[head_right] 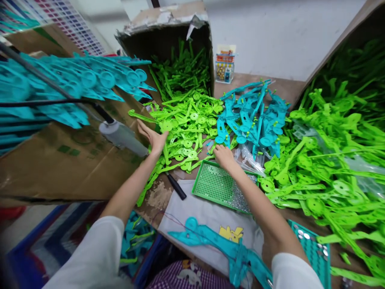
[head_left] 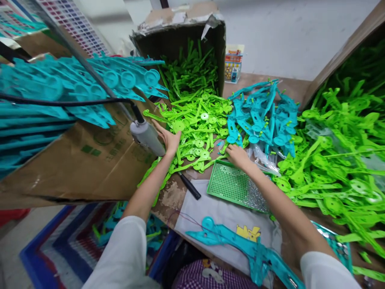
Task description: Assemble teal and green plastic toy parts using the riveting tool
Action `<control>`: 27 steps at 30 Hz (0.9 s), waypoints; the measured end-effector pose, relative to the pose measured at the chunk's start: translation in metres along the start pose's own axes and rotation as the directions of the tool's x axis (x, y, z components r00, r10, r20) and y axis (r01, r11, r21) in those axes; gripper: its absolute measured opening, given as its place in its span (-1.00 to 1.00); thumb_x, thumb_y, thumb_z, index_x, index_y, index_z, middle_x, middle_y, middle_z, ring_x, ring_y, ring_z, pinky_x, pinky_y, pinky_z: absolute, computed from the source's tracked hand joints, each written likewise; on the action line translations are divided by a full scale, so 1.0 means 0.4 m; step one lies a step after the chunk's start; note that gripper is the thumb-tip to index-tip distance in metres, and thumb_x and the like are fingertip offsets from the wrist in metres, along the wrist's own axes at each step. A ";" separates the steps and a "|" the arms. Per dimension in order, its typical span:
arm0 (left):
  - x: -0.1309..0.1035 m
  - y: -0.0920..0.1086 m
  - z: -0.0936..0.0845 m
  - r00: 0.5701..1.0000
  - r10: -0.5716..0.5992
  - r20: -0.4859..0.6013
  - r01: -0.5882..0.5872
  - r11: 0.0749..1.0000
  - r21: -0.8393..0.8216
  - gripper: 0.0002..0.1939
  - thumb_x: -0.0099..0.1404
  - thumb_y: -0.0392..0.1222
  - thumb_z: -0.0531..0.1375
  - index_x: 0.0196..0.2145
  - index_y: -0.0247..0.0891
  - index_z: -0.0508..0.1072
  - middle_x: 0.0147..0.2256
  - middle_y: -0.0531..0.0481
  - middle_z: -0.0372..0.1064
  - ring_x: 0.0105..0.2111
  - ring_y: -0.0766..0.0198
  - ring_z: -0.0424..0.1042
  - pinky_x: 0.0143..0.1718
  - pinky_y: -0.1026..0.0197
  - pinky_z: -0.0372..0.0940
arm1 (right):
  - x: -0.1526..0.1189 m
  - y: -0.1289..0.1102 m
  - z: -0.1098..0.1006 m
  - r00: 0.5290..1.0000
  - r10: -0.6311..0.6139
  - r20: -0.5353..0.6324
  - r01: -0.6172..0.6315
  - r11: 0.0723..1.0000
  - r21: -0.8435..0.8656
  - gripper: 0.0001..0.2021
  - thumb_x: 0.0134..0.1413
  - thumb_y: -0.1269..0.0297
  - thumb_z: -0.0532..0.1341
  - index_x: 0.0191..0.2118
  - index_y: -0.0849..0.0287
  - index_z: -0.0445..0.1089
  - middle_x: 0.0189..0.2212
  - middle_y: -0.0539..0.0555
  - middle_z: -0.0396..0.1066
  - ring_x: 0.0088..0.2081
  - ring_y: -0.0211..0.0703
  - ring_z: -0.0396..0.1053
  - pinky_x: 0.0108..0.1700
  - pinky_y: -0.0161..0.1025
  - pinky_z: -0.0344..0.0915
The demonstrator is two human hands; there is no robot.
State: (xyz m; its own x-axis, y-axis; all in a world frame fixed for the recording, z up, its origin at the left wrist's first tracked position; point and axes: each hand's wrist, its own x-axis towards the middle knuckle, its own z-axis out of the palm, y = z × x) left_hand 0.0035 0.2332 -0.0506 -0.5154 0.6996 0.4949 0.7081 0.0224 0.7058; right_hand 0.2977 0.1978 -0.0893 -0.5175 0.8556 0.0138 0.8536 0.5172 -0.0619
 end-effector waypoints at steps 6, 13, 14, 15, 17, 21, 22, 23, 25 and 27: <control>-0.052 0.061 -0.019 0.929 0.315 0.193 -0.340 0.933 0.114 -0.36 0.12 -0.21 0.24 0.15 -0.16 0.19 0.25 -0.22 -0.12 0.30 -0.09 -0.13 0.30 -0.12 -0.20 | -0.028 0.011 -0.062 0.990 -0.057 -0.132 0.035 0.985 -0.168 -0.75 0.11 0.44 0.07 -0.09 0.25 0.32 -0.14 0.23 0.39 -0.08 0.05 0.24 -0.09 -0.12 0.07; 0.052 0.058 0.028 0.998 0.064 0.020 -0.064 0.997 -0.043 -0.50 0.14 -0.28 0.20 0.04 -0.27 0.20 0.09 -0.21 0.08 0.15 0.10 0.15 0.23 0.10 0.04 | -0.161 0.039 -0.138 0.982 0.137 -0.127 -0.121 0.985 0.124 -0.85 0.07 0.30 0.12 -0.23 0.16 0.37 -0.29 0.17 0.42 -0.26 -0.03 0.30 -0.28 -0.19 0.08; 0.063 0.066 0.048 1.000 0.017 0.026 -0.015 0.996 -0.086 -0.51 0.16 -0.30 0.19 0.04 -0.26 0.18 0.08 -0.20 0.10 0.13 0.13 0.18 0.20 0.12 0.09 | -0.180 0.046 -0.140 0.978 0.175 -0.112 -0.143 0.959 0.246 -0.84 0.05 0.26 0.14 -0.24 0.15 0.37 -0.30 0.14 0.42 -0.28 -0.05 0.30 -0.30 -0.19 0.09; 0.071 0.079 0.071 0.999 -0.023 0.038 0.027 0.992 -0.126 -0.53 0.17 -0.30 0.18 0.04 -0.25 0.17 0.08 -0.18 0.11 0.10 0.15 0.21 0.17 0.14 0.13 | -0.196 0.053 -0.139 0.972 0.217 -0.088 -0.168 0.907 0.385 -0.83 0.03 0.22 0.16 -0.25 0.14 0.37 -0.32 0.11 0.41 -0.31 -0.07 0.30 -0.32 -0.20 0.11; 0.080 0.116 0.124 0.997 -0.056 0.061 0.067 0.979 -0.193 -0.54 0.22 -0.30 0.14 0.06 -0.22 0.14 0.08 -0.17 0.11 0.06 0.18 0.25 0.12 0.15 0.18 | -0.220 0.061 -0.134 0.949 0.314 0.012 -0.236 0.686 0.688 -0.82 -0.03 0.17 0.19 -0.30 0.13 0.36 -0.40 0.04 0.37 -0.38 -0.14 0.27 -0.36 -0.23 0.12; 0.086 0.198 0.236 0.970 0.139 0.201 -0.097 0.974 -0.202 -0.48 0.23 -0.15 0.19 0.12 -0.21 0.15 0.13 -0.19 0.09 0.16 0.06 0.16 0.19 0.03 0.09 | -0.238 0.053 -0.126 0.865 0.360 0.350 -0.290 -0.210 0.934 -0.81 -0.09 0.14 0.21 -0.42 0.12 0.24 -0.57 -0.08 0.15 -0.54 -0.30 0.12 -0.54 -0.34 0.08; 0.087 0.212 0.262 0.937 0.202 0.285 -0.160 0.973 -0.165 -0.41 0.19 -0.08 0.24 0.13 -0.21 0.17 0.17 -0.22 0.06 0.22 -0.03 0.08 0.21 -0.05 0.03 | -0.240 0.049 -0.126 0.865 0.296 0.406 -0.274 -0.400 0.874 -0.81 -0.10 0.16 0.20 -0.44 0.13 0.21 -0.58 -0.10 0.09 -0.56 -0.32 0.07 -0.58 -0.37 0.04; 0.088 0.221 0.285 0.888 0.241 0.392 -0.214 0.971 -0.111 -0.31 0.11 -0.03 0.30 0.15 -0.19 0.18 0.21 -0.25 0.00 0.26 -0.13 -0.03 0.23 -0.14 -0.04 | -0.241 0.045 -0.126 0.877 0.210 0.432 -0.262 -0.544 0.797 -0.82 -0.09 0.17 0.19 -0.45 0.13 0.18 -0.59 -0.10 0.04 -0.58 -0.34 0.03 -0.62 -0.40 0.01; 0.087 0.224 0.324 0.759 0.209 0.617 -0.283 0.959 0.023 -0.07 -0.07 0.03 0.41 0.22 -0.12 0.15 0.30 -0.28 -0.17 0.30 -0.35 -0.26 0.20 -0.37 -0.18 | -0.244 0.041 -0.126 0.910 0.041 0.414 -0.257 -0.726 0.638 -0.82 -0.06 0.18 0.16 -0.47 0.13 0.14 -0.61 -0.12 -0.03 -0.60 -0.37 -0.03 -0.67 -0.45 -0.02; 0.083 0.210 0.351 0.645 0.103 0.757 -0.328 0.932 0.153 0.11 -0.20 -0.02 0.46 0.27 -0.01 0.07 0.34 -0.29 -0.30 0.29 -0.49 -0.35 0.11 -0.54 -0.24 | -0.249 0.041 -0.124 0.933 -0.052 0.355 -0.239 -0.829 0.506 -0.78 -0.02 0.16 0.15 -0.48 0.13 0.09 -0.62 -0.13 -0.07 -0.61 -0.39 -0.07 -0.68 -0.52 0.00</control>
State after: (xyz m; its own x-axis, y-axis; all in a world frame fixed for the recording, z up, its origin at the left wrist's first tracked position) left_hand 0.1136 0.3585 -0.0462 0.1058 0.9944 0.0086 0.9031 -0.0997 0.4178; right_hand 0.3663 0.1220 -0.0422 -0.5485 0.7645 -0.3387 -0.6146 -0.6432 -0.4566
